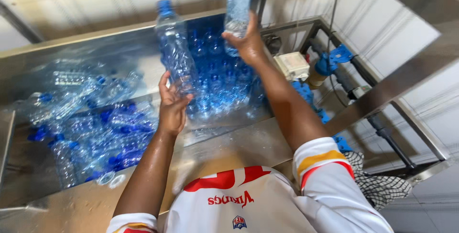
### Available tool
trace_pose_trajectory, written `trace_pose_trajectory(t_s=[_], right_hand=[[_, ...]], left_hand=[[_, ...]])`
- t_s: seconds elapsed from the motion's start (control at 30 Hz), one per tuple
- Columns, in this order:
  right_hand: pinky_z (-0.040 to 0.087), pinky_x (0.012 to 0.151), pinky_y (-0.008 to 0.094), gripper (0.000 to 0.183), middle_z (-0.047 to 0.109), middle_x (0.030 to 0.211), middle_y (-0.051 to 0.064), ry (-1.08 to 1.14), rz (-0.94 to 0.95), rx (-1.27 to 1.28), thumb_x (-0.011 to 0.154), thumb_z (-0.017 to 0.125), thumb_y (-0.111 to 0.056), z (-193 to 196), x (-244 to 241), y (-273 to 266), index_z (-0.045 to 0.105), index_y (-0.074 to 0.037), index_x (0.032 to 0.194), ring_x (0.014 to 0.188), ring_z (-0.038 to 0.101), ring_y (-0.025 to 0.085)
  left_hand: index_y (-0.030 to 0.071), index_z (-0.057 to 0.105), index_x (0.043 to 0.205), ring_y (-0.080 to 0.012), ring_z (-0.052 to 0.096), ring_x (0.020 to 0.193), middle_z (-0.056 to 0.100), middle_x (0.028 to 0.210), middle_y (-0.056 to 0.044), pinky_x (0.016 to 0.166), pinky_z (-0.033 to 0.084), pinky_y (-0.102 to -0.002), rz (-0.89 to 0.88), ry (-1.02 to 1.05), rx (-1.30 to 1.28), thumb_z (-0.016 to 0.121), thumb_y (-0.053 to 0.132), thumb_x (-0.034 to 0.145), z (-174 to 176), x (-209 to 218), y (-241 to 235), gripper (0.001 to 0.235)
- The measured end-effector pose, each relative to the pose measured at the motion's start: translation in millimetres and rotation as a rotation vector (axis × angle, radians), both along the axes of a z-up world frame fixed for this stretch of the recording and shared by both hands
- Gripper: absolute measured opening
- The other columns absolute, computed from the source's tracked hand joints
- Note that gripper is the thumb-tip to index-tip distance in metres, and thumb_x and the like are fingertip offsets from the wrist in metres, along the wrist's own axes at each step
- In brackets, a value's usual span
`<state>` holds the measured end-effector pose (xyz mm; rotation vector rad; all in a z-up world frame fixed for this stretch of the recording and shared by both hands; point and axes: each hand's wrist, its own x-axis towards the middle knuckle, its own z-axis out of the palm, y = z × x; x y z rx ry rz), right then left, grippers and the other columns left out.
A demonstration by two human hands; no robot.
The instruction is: The person repeatedly picks up empty plastic water bottles from a metal sink, fills them with water from a tap, and places them into a growing stack on the right side of the sink.
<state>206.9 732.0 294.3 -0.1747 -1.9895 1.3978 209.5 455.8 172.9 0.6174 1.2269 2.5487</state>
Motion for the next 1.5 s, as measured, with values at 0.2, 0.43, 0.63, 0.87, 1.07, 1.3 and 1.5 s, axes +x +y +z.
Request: trace_pose_trajectory(t_s=[0.2, 0.43, 0.63, 0.87, 1.07, 1.3, 1.5], right_hand=[[0.051, 0.118, 0.043, 0.114, 0.057, 0.159, 0.013, 0.0, 0.084, 0.062, 0.082, 0.098, -0.052, 8, -1, 12, 0.034, -0.012, 0.168, 0.148, 0.057, 0.031], [0.051, 0.12, 0.062, 0.116, 0.064, 0.154, 0.027, 0.002, 0.004, 0.055, 0.071, 0.112, -0.047, 6, -13, 9, 0.043, -0.022, 0.161, 0.144, 0.062, 0.051], [0.054, 0.114, 0.059, 0.108, 0.074, 0.139, 0.022, -0.043, -0.029, 0.0, 0.067, 0.112, -0.035, -26, -1, 22, 0.049, -0.028, 0.155, 0.138, 0.068, 0.046], [0.047, 0.12, 0.061, 0.105, 0.063, 0.15, 0.025, -0.117, -0.133, 0.078, 0.07, 0.11, -0.027, -59, 48, 75, 0.046, -0.02, 0.153, 0.145, 0.059, 0.048], [0.057, 0.102, 0.043, 0.094, 0.064, 0.132, 0.012, -0.065, -0.112, -0.086, 0.074, 0.1, -0.035, -117, 98, 83, 0.044, -0.014, 0.146, 0.122, 0.066, 0.028], [0.065, 0.097, 0.043, 0.075, 0.082, 0.13, 0.009, -0.429, -0.403, -0.091, 0.069, 0.106, -0.029, -217, 125, 69, 0.074, -0.014, 0.135, 0.123, 0.079, 0.03], [0.046, 0.123, 0.053, 0.116, 0.059, 0.157, 0.021, -0.381, -0.385, 0.052, 0.063, 0.11, -0.027, -268, 130, 62, 0.051, -0.005, 0.161, 0.145, 0.058, 0.041]], left_hand=[[0.012, 0.021, 0.167, -0.036, 0.061, 0.143, 0.052, 0.156, -0.019, 0.115, 0.056, -0.052, 0.258, 0.17, -0.658, 0.081, -0.006, 0.082, 47, -9, 48, 0.105], [0.011, 0.033, 0.168, -0.0554, 0.043, 0.153, 0.036, 0.163, -0.023, 0.131, 0.036, -0.062, 0.595, 0.399, -0.985, 0.087, -0.006, 0.078, 66, -47, 80, 0.106], [0.006, 0.036, 0.167, -0.0517, 0.032, 0.163, 0.037, 0.17, -0.028, 0.138, 0.023, -0.058, 0.638, 0.454, -1.073, 0.085, -0.013, 0.08, 65, -75, 108, 0.101], [0.015, 0.034, 0.164, -0.0619, 0.049, 0.148, 0.045, 0.162, -0.031, 0.124, 0.042, -0.067, 0.401, 0.387, -0.86, 0.086, -0.01, 0.084, 84, -72, 153, 0.099], [0.019, 0.029, 0.157, -0.0327, 0.066, 0.135, 0.062, 0.15, -0.014, 0.101, 0.063, -0.046, 0.126, 0.289, -0.614, 0.086, -0.006, 0.077, 103, -70, 188, 0.101], [0.017, 0.047, 0.15, -0.0336, 0.071, 0.137, 0.072, 0.143, -0.015, 0.112, 0.062, -0.049, 0.112, 0.33, -0.417, 0.096, 0.048, 0.09, 110, -51, 193, 0.084], [0.023, 0.032, 0.165, -0.0333, 0.079, 0.139, 0.064, 0.159, -0.016, 0.115, 0.064, -0.044, 0.194, 0.49, -0.464, 0.089, 0.051, 0.106, 105, -45, 175, 0.087]])
